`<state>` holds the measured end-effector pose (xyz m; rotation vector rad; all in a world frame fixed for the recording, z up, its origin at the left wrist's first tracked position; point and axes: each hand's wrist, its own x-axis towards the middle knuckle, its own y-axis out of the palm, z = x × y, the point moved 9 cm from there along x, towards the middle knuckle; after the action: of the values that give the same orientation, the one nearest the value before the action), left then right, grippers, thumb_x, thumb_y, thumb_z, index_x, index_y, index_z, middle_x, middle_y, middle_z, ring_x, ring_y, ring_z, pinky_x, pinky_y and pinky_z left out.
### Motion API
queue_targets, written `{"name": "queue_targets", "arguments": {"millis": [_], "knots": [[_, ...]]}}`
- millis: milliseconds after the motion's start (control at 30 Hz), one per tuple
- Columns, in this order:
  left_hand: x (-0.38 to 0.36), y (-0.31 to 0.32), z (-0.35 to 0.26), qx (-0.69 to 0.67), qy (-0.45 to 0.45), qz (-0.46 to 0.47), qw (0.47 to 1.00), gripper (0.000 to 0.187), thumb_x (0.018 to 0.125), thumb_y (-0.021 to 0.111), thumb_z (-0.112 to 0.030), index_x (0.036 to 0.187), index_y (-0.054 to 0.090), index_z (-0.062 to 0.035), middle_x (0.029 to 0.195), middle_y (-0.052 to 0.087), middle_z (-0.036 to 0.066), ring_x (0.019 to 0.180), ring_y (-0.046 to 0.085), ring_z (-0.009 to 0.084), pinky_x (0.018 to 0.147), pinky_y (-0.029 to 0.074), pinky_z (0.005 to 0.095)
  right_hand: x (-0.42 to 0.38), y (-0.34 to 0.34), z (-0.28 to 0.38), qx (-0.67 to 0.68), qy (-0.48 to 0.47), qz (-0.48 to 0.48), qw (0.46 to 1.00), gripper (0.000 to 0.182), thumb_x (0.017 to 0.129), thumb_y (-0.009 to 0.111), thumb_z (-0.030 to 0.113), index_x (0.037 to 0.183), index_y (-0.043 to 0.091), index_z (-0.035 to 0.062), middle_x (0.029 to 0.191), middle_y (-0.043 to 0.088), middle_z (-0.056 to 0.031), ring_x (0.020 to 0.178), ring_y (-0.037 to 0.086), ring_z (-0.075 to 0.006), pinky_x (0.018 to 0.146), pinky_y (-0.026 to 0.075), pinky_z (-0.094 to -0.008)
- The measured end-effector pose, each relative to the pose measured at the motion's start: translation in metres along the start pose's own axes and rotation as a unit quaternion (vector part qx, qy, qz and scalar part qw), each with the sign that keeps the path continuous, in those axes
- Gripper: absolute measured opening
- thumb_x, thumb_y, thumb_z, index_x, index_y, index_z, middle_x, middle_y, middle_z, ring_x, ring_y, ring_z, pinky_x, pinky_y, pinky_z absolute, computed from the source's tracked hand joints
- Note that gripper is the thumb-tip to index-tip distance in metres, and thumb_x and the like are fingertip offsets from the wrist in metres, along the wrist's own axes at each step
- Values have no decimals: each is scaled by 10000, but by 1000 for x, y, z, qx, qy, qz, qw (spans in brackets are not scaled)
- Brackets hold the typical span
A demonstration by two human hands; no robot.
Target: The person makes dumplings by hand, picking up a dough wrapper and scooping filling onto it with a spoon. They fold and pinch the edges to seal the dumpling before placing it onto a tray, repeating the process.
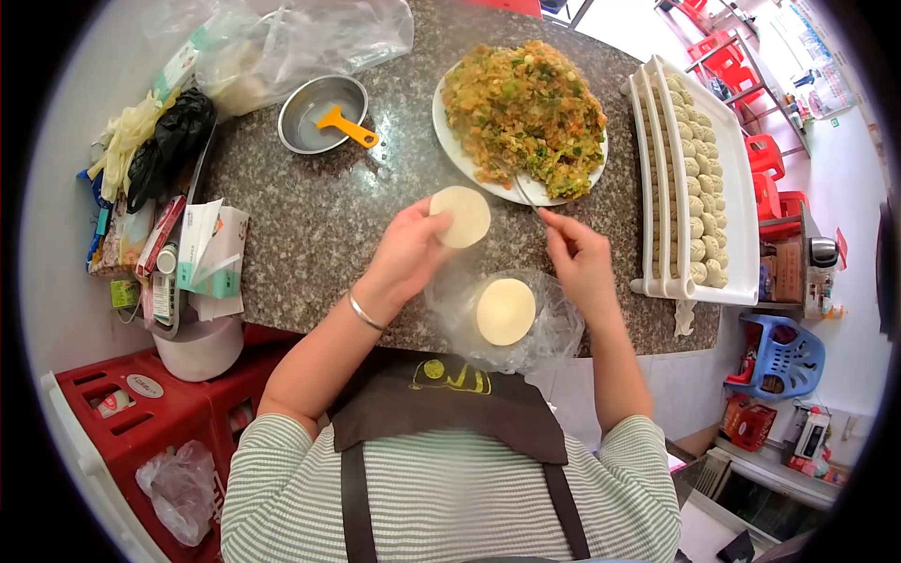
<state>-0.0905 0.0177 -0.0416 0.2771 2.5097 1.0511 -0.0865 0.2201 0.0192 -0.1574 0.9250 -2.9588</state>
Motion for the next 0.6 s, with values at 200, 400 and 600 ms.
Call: {"name": "queue_targets", "arguments": {"millis": [200,400,600], "knots": [[17,31,-3,-182,14,54,982,353,1035,407,-157,1307,456,62,1314,543,163,1210,547,247,1066,423,403,-31,19,0,5,8,0,1000,290,892,603,20,1170,680,44,840,681,-109,639,567,-123,596,459,-267],[16,23,-4,-164,18,27,986,405,1026,423,-164,1358,412,67,1381,490,201,1290,484,310,1118,391,455,-38,5,-8,88,76,-28,993,277,913,603,33,1181,672,29,724,595,6,616,482,-48,557,403,-220],[13,21,-6,-158,6,11,987,349,1046,400,-185,1288,487,51,1279,564,143,1207,545,244,1066,430,406,-37,19,-9,142,84,16,986,273,919,603,49,1182,672,26,728,584,30,616,449,-31,554,384,-208]]}}
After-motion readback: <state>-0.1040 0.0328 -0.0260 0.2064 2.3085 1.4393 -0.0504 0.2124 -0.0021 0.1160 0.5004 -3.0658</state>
